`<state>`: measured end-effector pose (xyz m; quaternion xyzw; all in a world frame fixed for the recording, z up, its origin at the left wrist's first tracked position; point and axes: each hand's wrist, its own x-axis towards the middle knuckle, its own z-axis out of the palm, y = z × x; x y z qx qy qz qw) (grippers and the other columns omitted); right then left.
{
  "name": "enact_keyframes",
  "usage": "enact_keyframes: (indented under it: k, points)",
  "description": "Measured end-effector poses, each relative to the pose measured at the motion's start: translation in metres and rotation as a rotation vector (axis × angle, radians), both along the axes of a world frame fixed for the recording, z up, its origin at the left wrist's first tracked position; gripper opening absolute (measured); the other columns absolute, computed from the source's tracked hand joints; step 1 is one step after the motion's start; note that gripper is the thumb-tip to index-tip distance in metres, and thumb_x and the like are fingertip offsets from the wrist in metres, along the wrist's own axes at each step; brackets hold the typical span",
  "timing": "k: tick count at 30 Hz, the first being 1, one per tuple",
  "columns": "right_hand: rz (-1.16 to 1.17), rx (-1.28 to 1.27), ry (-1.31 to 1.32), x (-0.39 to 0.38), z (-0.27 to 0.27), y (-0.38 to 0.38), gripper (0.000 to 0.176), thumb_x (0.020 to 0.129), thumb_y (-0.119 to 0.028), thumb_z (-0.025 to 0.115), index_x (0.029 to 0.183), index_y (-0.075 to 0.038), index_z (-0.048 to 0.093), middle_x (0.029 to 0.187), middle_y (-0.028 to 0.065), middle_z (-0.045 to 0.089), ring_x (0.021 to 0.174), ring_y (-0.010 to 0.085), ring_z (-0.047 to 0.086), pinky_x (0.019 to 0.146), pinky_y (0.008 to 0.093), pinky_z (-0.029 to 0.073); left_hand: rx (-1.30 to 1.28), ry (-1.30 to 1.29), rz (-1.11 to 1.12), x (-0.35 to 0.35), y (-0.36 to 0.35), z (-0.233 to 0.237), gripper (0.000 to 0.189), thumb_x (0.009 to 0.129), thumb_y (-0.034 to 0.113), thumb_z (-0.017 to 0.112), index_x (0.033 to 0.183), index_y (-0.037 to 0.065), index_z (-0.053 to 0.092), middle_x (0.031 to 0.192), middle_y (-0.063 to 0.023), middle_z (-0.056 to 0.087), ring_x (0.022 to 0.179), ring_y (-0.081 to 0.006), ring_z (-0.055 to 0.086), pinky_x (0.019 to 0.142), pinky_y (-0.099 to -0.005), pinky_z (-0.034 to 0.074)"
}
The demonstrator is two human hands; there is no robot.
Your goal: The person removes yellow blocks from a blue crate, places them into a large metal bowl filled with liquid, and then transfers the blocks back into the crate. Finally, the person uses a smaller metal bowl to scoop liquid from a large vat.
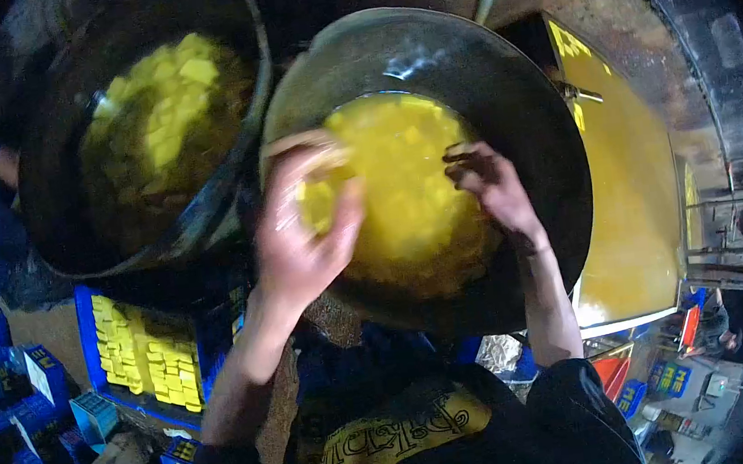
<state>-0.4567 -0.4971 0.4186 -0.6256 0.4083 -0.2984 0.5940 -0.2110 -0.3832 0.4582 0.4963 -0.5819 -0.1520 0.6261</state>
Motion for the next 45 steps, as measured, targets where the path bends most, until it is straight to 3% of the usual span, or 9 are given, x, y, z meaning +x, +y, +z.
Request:
enact_keyframes:
  k: [7,11,16,19,23,29,36,39,45]
  points:
    - [0.668,-0.212,1.076,-0.068,-0.223,-0.032,0.047,0.068,-0.020,0.065,0.112,-0.008,0.051,0.103,0.0176,0.059,0.100,0.0302,0.055,0.086,0.0379,0.045,1.044,-0.898,-0.517,-0.111,-0.110,-0.233,0.041,0.080,0.020,0.061,0.114,0.002,0.050,0.108,-0.0102,0.058,0.100,-0.0245,0.056,0.092,-0.0323,0.043]
    - [0.361,-0.279,1.265,-0.067,-0.352,0.011,0.061,0.073,-0.030,0.060,0.127,-0.010,0.039,0.129,0.0232,0.040,0.113,0.0461,0.043,0.089,0.0609,0.035,1.301,-0.380,-0.628,-0.089,-0.051,-0.369,0.033,0.077,0.020,0.057,0.106,0.006,0.059,0.102,-0.0139,0.060,0.090,-0.0291,0.058,0.083,-0.0366,0.045]
    - [0.141,-0.458,1.211,-0.059,-0.349,0.036,0.038,0.083,-0.029,0.043,0.112,-0.006,0.052,0.093,0.0163,0.060,0.085,0.0301,0.058,0.068,0.0441,0.046,1.000,-1.356,-0.413,-0.097,-0.014,-0.442,0.025,0.081,0.024,0.051,0.094,0.006,0.062,0.089,-0.0162,0.060,0.081,-0.0301,0.057,0.074,-0.0435,0.046]
    - [0.265,-0.184,1.111,-0.092,-0.537,0.069,0.035,0.081,-0.027,0.046,0.108,-0.005,0.055,0.079,0.0133,0.061,0.070,0.0301,0.059,0.060,0.0399,0.048,1.053,-1.388,-0.731,-0.094,-0.012,-0.431,0.026,0.079,0.023,0.051,0.096,0.007,0.062,0.089,-0.0147,0.060,0.084,-0.0287,0.057,0.074,-0.0440,0.045]
    - [0.294,-0.788,0.935,-0.141,-0.493,0.041,0.028,0.083,-0.032,0.049,0.098,-0.010,0.057,0.085,0.0125,0.057,0.082,0.0275,0.056,0.075,0.0454,0.041,0.557,-1.590,-0.918,-0.079,-0.021,-0.436,0.028,0.077,0.023,0.050,0.099,0.009,0.062,0.088,-0.0127,0.060,0.087,-0.0269,0.058,0.074,-0.0448,0.045]
    - [0.248,0.848,-0.153,-0.121,-0.298,-0.137,0.021,0.085,-0.022,0.055,0.100,-0.007,0.052,0.083,0.0105,0.057,0.079,0.0271,0.057,0.069,0.0379,0.051,0.756,-1.196,-0.896,-0.084,-0.170,-0.360,0.018,0.078,0.029,0.050,0.083,0.014,0.060,0.082,-0.0103,0.057,0.077,-0.0282,0.051,0.069,-0.0459,0.042]
    - [0.108,-0.666,0.528,-0.065,-0.270,-0.257,0.035,0.076,-0.039,0.059,0.081,-0.004,0.059,0.069,0.0149,0.060,0.068,0.0305,0.062,0.061,0.0411,0.051,0.367,-0.495,-0.095,-0.148,-0.276,-0.393,0.027,0.076,0.033,0.055,0.089,0.010,0.061,0.083,-0.0127,0.060,0.086,-0.0316,0.053,0.084,-0.0458,0.037]
    - [0.144,-0.506,0.912,-0.019,-0.281,-0.269,0.028,0.077,-0.032,0.057,0.075,-0.004,0.059,0.074,0.0166,0.061,0.071,0.0339,0.061,0.063,0.0425,0.050,0.699,-0.981,-0.232,-0.158,-0.285,-0.410,0.030,0.075,0.030,0.056,0.090,0.004,0.060,0.087,-0.0144,0.060,0.087,-0.0339,0.052,0.085,-0.0457,0.038]
    - [0.393,-0.612,1.032,0.061,-0.304,-0.270,0.019,0.076,-0.021,0.049,0.069,-0.006,0.059,0.067,0.0144,0.057,0.067,0.0304,0.059,0.058,0.0416,0.047,0.843,-0.359,-0.182,-0.153,-0.244,-0.440,0.044,0.079,0.037,0.056,0.107,0.002,0.055,0.117,-0.0269,0.046,0.109,-0.0409,0.043,0.096,-0.0452,0.032]
